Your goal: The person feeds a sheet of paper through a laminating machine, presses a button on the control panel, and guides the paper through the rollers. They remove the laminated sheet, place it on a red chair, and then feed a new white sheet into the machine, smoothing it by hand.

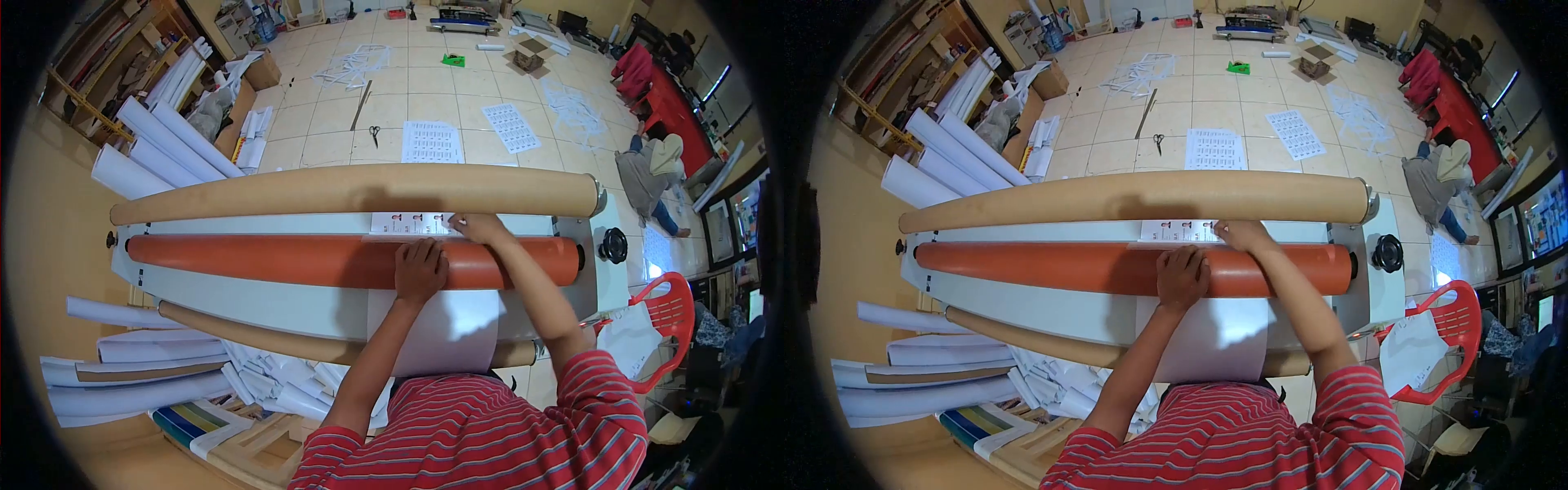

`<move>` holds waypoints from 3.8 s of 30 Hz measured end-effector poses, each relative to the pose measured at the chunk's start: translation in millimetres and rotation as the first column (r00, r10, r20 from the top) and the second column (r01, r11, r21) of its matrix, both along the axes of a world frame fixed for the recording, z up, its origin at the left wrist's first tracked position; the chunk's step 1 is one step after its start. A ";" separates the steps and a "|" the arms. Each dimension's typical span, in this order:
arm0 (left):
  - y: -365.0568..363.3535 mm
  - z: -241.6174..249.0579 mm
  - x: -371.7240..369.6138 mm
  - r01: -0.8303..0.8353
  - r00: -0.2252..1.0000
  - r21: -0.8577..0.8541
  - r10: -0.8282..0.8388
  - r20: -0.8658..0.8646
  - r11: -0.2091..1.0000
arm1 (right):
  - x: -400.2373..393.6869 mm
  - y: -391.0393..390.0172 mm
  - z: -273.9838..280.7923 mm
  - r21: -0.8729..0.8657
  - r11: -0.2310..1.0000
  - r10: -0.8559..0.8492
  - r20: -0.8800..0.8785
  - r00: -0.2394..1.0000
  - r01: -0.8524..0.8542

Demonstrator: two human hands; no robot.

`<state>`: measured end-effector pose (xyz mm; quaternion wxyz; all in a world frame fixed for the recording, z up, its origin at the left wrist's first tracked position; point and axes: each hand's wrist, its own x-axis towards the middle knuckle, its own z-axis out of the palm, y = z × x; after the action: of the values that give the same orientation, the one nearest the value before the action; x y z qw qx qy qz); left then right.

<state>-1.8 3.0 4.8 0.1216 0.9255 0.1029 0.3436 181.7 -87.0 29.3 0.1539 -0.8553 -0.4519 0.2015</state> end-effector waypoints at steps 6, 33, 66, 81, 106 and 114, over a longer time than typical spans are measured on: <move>-2.8 -2.8 -0.3 -0.002 1.000 0.040 0.002 0.007 0.999 | -106.0 -68.8 40.4 0.645 0.737 -0.325 0.076 0.943 0.202; -34.5 -8.7 -9.3 -0.089 0.980 0.085 0.102 -0.171 0.992 | -113.4 -428.4 -135.0 0.401 -0.080 -0.393 -0.854 0.341 0.912; -27.4 5.5 4.2 -0.124 0.982 0.072 0.132 -0.133 0.990 | -114.6 -427.5 -142.6 0.391 -0.133 -0.449 -0.843 0.296 0.911; -17.2 16.5 13.1 0.012 0.939 0.024 -0.003 -0.344 1.000 | -121.0 -421.2 -128.2 0.348 -0.098 -0.578 -0.783 0.231 0.932; 2.0 26.2 49.9 -0.003 0.693 -0.007 -0.003 -0.721 1.000 | -122.6 -415.7 -127.6 0.367 -0.207 -0.475 -0.848 0.235 0.907; 9.0 30.2 59.6 -0.040 0.545 -0.067 -0.035 -0.837 0.997 | -114.7 -414.9 -137.7 0.328 -0.251 -0.497 -0.851 0.169 0.911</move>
<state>57.8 12.0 35.0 0.0935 0.9717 0.1631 -0.1433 67.0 -501.8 -108.5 0.7348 -0.6498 0.1923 -0.0290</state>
